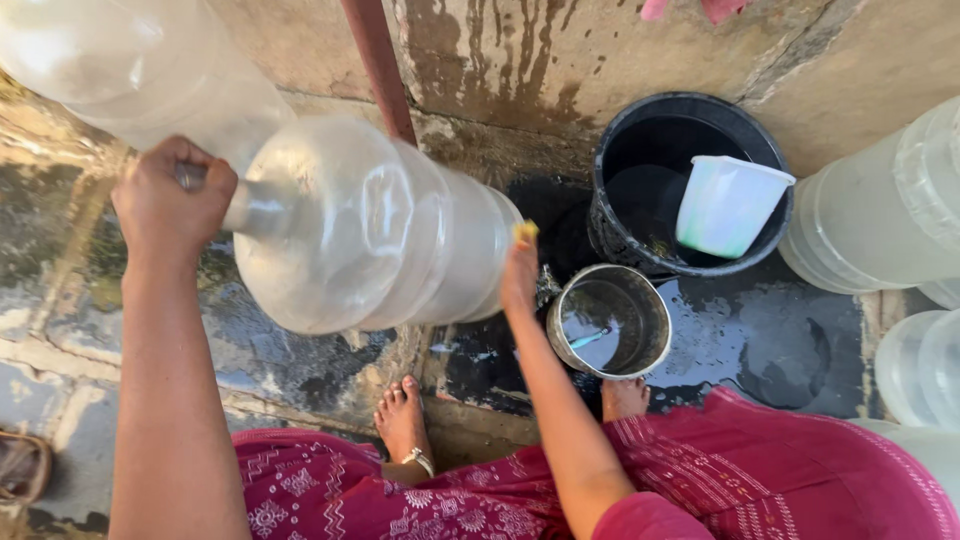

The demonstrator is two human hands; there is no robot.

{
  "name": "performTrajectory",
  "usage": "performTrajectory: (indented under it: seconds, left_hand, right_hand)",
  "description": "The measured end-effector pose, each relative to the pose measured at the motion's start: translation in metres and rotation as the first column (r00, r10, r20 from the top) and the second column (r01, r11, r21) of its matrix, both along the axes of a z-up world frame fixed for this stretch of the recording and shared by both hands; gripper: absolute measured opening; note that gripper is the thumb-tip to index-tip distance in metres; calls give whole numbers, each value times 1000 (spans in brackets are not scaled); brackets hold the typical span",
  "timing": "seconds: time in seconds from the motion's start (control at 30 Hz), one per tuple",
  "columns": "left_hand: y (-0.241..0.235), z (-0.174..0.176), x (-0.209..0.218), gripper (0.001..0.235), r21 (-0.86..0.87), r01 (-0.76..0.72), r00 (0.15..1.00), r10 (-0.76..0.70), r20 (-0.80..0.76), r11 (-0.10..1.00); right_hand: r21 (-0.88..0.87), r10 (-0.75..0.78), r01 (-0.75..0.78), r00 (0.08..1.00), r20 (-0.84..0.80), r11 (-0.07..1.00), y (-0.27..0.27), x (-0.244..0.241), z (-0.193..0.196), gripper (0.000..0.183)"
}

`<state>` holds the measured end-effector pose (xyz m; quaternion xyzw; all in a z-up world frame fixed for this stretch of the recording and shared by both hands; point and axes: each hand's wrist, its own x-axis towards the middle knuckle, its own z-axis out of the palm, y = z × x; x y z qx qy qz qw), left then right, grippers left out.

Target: The person scrubs the inside of a large plastic water jug with a brush, then washes the exterior with a yellow sponge. They rinse the jug under running water and shake it to remove excess water.

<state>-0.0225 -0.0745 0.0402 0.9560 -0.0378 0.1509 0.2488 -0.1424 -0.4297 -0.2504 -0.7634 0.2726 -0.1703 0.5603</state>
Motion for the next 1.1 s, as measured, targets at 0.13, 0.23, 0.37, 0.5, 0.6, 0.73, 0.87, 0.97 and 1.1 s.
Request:
performTrajectory:
  seconds: [0.13,0.23,0.37,0.5,0.6,0.73,0.87,0.97,1.1]
  left_hand:
    - [-13,-13,11,17,85,-64,997,60,46,994]
    - [-12,-18,9,17,131,-54,984,31,177,990]
    - [1,-13,5,17,50,-54,996,50,75,997]
    - [11,-6,2,17,-13,-81,995,81,-64,997]
    - [17,-9,1,15,-38,-69,998,68,-18,997]
    - [27,-16,1,20,19,-135,991,135,-13,991]
    - [31,-9,4,24,65,-151,988,154,-34,986]
    - [28,0,-5,28,18,-195,954,194,-227,981]
    - [15,16,-12,40,-19,-221,905,197,-378,975]
  right_hand:
    - [-305,326,-225,884,337,925,82,-3,90,79]
    - [-409,470,-300,776,420,862,125,-28,140,89]
    - [-493,406,-185,827,390,850,115,-33,102,83]
    - [-311,74,41,934,348,949,56,-11,-13,71]
    - [677,-108,-129,949,297,725,4,1,-92,96]
    - [903,49,113,988,-146,415,-34,4,-146,129]
    - [897,57,119,986,-157,425,-51,-4,-138,134]
    - [856,-7,103,993,-116,507,-51,-11,-106,120]
    - [377,-268,212,958,104,902,1,9,-22,84]
